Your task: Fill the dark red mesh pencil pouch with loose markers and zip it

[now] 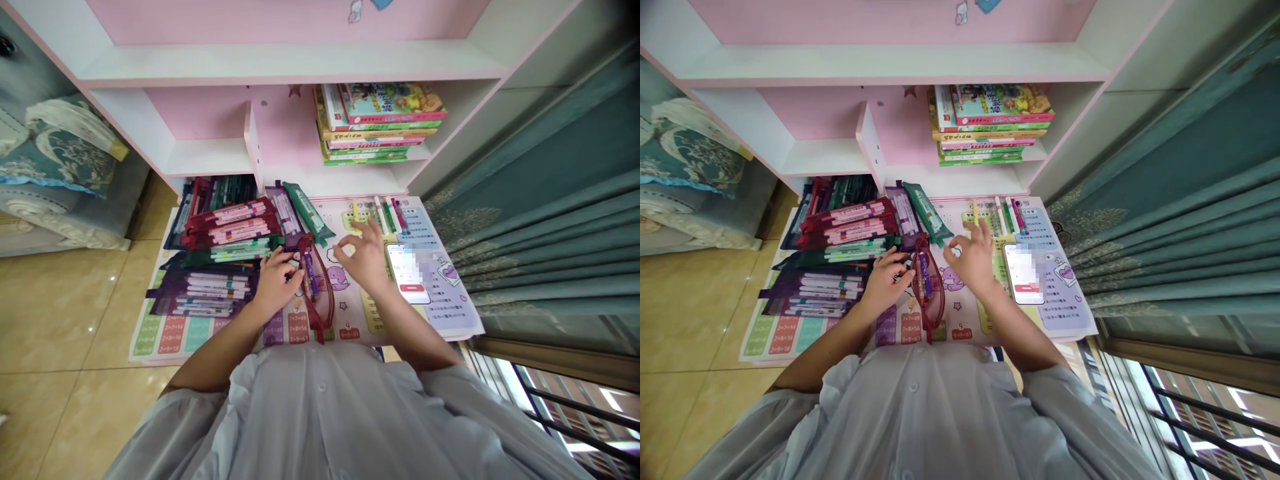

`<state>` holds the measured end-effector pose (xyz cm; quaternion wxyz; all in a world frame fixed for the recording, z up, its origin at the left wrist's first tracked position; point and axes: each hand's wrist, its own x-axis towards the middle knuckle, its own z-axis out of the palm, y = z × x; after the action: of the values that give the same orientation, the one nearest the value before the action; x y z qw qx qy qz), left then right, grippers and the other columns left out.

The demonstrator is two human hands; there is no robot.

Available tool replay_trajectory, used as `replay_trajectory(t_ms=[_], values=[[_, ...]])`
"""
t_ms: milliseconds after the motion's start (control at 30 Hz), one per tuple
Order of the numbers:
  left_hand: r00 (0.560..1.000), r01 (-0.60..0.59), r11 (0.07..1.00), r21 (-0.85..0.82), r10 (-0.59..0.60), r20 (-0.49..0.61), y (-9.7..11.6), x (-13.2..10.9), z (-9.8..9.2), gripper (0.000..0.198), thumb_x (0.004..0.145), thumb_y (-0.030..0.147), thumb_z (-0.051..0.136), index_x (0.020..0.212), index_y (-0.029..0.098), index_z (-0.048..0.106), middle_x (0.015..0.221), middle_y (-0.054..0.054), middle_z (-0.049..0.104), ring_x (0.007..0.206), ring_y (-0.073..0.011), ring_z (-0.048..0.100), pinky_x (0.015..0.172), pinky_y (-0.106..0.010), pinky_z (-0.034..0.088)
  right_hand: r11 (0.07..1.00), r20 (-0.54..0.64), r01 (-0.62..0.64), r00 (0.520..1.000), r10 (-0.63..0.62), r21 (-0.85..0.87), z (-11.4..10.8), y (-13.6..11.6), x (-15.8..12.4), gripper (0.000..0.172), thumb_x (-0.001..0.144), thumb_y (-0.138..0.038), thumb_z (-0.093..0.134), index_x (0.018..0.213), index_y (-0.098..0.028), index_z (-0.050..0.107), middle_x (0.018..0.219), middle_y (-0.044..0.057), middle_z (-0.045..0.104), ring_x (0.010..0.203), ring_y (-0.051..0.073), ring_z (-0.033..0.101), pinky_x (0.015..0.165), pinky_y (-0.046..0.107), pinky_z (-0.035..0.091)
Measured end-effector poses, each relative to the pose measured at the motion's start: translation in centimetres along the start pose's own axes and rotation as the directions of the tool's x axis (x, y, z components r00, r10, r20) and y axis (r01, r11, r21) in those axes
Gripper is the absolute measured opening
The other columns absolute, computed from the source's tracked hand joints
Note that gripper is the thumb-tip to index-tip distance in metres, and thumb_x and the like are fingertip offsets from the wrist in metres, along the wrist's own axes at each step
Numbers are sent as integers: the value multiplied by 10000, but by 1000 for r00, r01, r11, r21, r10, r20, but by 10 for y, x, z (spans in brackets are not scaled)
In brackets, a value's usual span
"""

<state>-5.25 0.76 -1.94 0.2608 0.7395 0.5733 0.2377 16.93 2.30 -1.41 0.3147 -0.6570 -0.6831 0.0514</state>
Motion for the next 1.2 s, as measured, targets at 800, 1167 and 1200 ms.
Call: replay_trajectory(t_ms=[800, 1167, 1200], values=[[1000, 2, 1000, 9, -2, -6, -1, 0, 1, 248, 845, 314, 623, 617, 219, 646, 1261, -44, 699, 1377, -321, 483, 1150, -606, 345, 870, 46, -389, 906, 421, -302, 51, 71, 55, 345, 797, -384, 604, 910, -82, 727, 1495, 241, 431, 1454, 483, 191, 1081, 738, 237], [1000, -7, 1000, 11, 7, -2, -3, 1, 2, 270, 850, 313, 620, 598, 216, 633, 1261, -60, 699, 1385, -322, 477, 1149, -609, 348, 986, -80, -158, 984, 162, 55, 0, 11, 8, 165, 704, -239, 631, 564, -201, 555, 1354, 126, 589, 1410, 396, 350, 1120, 653, 311], [1000, -6, 1000, 10, 6, 2, -2, 1, 1, 270, 850, 308, 619, 596, 216, 632, 1263, -61, 699, 1386, -324, 475, 1147, -615, 347, 992, -81, -99, 991, 105, 82, -6, 4, -2, 171, 711, -242, 629, 564, -208, 548, 1352, 120, 588, 1411, 385, 358, 1138, 644, 300]])
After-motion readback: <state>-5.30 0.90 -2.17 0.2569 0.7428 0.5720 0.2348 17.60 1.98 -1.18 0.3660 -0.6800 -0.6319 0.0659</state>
